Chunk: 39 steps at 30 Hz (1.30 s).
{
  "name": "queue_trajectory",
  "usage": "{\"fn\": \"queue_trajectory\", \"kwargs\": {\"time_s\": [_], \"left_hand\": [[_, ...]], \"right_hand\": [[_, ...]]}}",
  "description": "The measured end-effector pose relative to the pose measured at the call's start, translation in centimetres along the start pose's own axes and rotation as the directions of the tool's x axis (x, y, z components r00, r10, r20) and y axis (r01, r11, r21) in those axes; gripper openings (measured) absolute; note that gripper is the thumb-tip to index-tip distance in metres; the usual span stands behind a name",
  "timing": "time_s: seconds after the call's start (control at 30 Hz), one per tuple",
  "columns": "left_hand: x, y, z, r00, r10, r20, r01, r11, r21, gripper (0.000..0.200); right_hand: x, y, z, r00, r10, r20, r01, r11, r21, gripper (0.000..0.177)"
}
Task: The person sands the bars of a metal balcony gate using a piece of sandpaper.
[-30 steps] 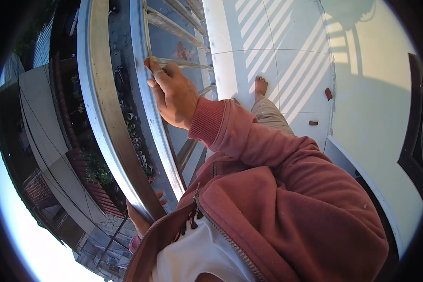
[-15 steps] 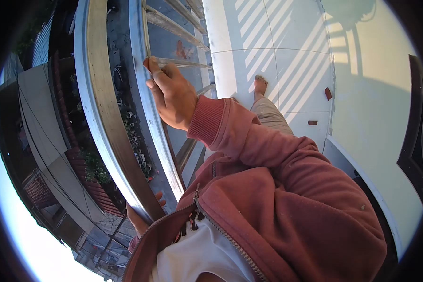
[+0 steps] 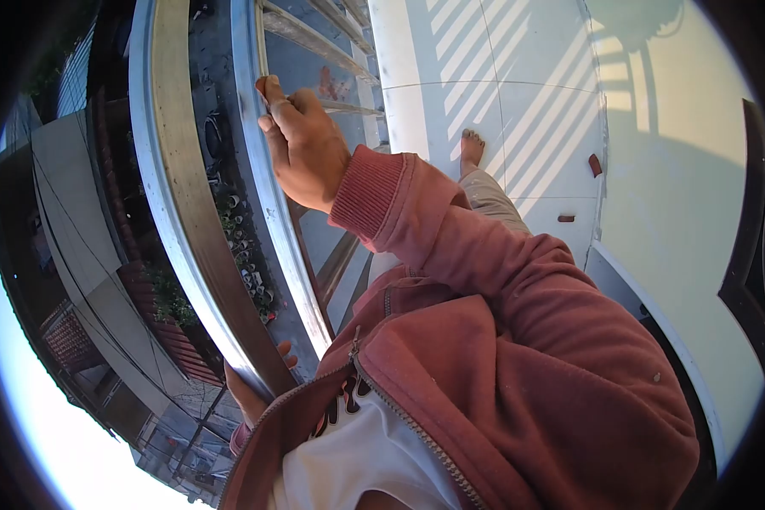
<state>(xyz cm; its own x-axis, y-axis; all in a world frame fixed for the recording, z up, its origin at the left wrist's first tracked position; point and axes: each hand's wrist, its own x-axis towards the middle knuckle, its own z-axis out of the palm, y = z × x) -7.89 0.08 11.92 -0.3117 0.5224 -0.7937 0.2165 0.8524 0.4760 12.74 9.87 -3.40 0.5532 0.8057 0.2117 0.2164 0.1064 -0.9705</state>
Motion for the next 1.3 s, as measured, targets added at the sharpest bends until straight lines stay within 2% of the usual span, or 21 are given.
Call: {"fn": "queue_trajectory", "kwargs": {"time_s": [0.07, 0.17, 0.2, 0.27, 0.33, 0.37, 0.4, 0.5, 0.6, 0.7, 0.77, 0.8, 0.83, 0.9, 0.97, 1.03, 1.1, 1.13, 1.2, 1.23, 1.3], "left_hand": [[0.6, 0.2, -0.3, 0.998, 0.031, 0.046, -0.033, 0.999, 0.037, 0.068], [0.5, 0.0, -0.4, 0.994, -0.056, 0.097, 0.062, 0.996, -0.059, 0.065], [-0.3, -0.3, 0.6, 1.000, 0.021, -0.024, -0.021, 1.000, -0.008, 0.064], [-0.4, 0.0, 0.7, 0.984, 0.125, -0.131, -0.119, 0.992, 0.051, 0.063], [1.0, 0.3, -0.8, 0.994, -0.055, 0.096, 0.071, 0.984, -0.166, 0.061], [1.8, 0.3, -1.2, 0.993, -0.053, 0.105, 0.070, 0.983, -0.169, 0.061], [2.2, 0.3, -1.4, 0.990, -0.095, 0.109, 0.125, 0.939, -0.319, 0.063], [1.5, 0.5, -1.8, 0.976, -0.206, 0.062, 0.211, 0.851, -0.482, 0.064], [2.7, -0.2, -2.3, 0.972, -0.158, 0.176, 0.229, 0.814, -0.533, 0.064], [2.5, -1.0, -2.7, 0.996, -0.068, 0.063, 0.087, 0.914, -0.396, 0.063], [2.6, -0.9, -2.9, 0.985, -0.058, 0.164, 0.124, 0.896, -0.426, 0.065], [2.9, -0.7, -2.7, 0.984, -0.049, 0.172, 0.120, 0.896, -0.428, 0.065], [2.9, -0.7, -2.6, 0.986, -0.054, 0.159, 0.123, 0.880, -0.458, 0.065], [2.6, -0.9, -2.6, 0.988, -0.067, 0.141, 0.129, 0.864, -0.488, 0.065], [2.5, -0.3, -1.9, 0.992, -0.115, 0.054, 0.126, 0.851, -0.510, 0.065], [2.7, 0.0, -1.8, 0.990, -0.118, 0.084, 0.144, 0.836, -0.529, 0.065], [2.0, -0.5, -2.5, 0.984, -0.140, 0.113, 0.179, 0.827, -0.532, 0.065], [2.3, -0.5, -2.4, 0.987, -0.146, 0.061, 0.155, 0.826, -0.542, 0.065], [2.6, -0.6, -2.2, 0.990, -0.139, 0.018, 0.126, 0.824, -0.553, 0.065], [2.4, -0.8, -2.0, 0.999, -0.042, 0.024, 0.048, 0.928, -0.368, 0.061], [2.1, -1.3, -1.8, 0.999, 0.037, 0.040, -0.030, 0.985, -0.171, 0.058]], "right_hand": [[-2.6, -0.2, -0.1, 1.000, -0.012, 0.011, 0.011, 0.989, 0.147, 0.036], [-0.5, -0.1, 0.1, 0.998, 0.039, -0.045, -0.033, 0.991, 0.131, 0.037], [1.1, 0.1, -0.3, 0.990, 0.137, 0.045, -0.139, 0.990, 0.039, 0.038], [-0.4, 0.2, 0.2, 0.995, 0.097, 0.001, -0.097, 0.992, 0.084, 0.037], [-0.1, 0.3, 0.3, 0.998, 0.046, -0.046, -0.040, 0.992, 0.116, 0.036], [0.2, 0.5, 0.3, 0.998, 0.038, -0.050, -0.032, 0.994, 0.105, 0.037], [0.0, 0.4, 0.4, 0.998, 0.044, -0.049, -0.039, 0.994, 0.098, 0.038], [-0.2, -0.1, 0.2, 0.994, 0.105, -0.016, -0.103, 0.990, 0.091, 0.039], [-1.9, -0.7, 0.1, 0.999, 0.041, -0.018, -0.037, 0.985, 0.166, 0.036], [0.1, 0.3, 0.3, 0.990, 0.135, -0.038, -0.132, 0.989, 0.070, 0.037], [0.1, 0.1, 0.1, 0.991, 0.130, -0.011, -0.130, 0.991, 0.004, 0.038], [-0.7, -0.6, 0.2, 0.996, 0.088, -0.013, -0.087, 0.993, 0.080, 0.037], [-1.5, -0.9, 0.1, 0.998, 0.057, -0.011, -0.054, 0.987, 0.154, 0.035], [-1.4, 0.9, -0.2, 0.997, 0.068, 0.044, -0.072, 0.993, 0.092, 0.037], [-1.0, 4.7, 1.0, 0.998, 0.000, -0.071, -0.003, 1.000, -0.030, 0.039], [-0.4, 2.1, -0.2, 0.998, 0.021, -0.059, -0.023, 1.000, -0.017, 0.040], [-1.1, 0.3, -1.0, 0.993, 0.085, 0.083, -0.084, 0.996, -0.016, 0.039], [-1.4, 2.1, -0.5, 0.999, -0.043, -0.012, 0.043, 0.999, -0.013, 0.039], [-1.0, 2.5, -0.2, 0.999, -0.034, -0.016, 0.034, 0.999, -0.028, 0.040], [-0.9, 2.7, -0.3, 1.000, -0.009, -0.016, 0.008, 0.999, -0.046, 0.042], [-1.1, 2.9, -0.7, 1.000, -0.023, 0.010, 0.024, 0.997, -0.080, 0.042]]}}
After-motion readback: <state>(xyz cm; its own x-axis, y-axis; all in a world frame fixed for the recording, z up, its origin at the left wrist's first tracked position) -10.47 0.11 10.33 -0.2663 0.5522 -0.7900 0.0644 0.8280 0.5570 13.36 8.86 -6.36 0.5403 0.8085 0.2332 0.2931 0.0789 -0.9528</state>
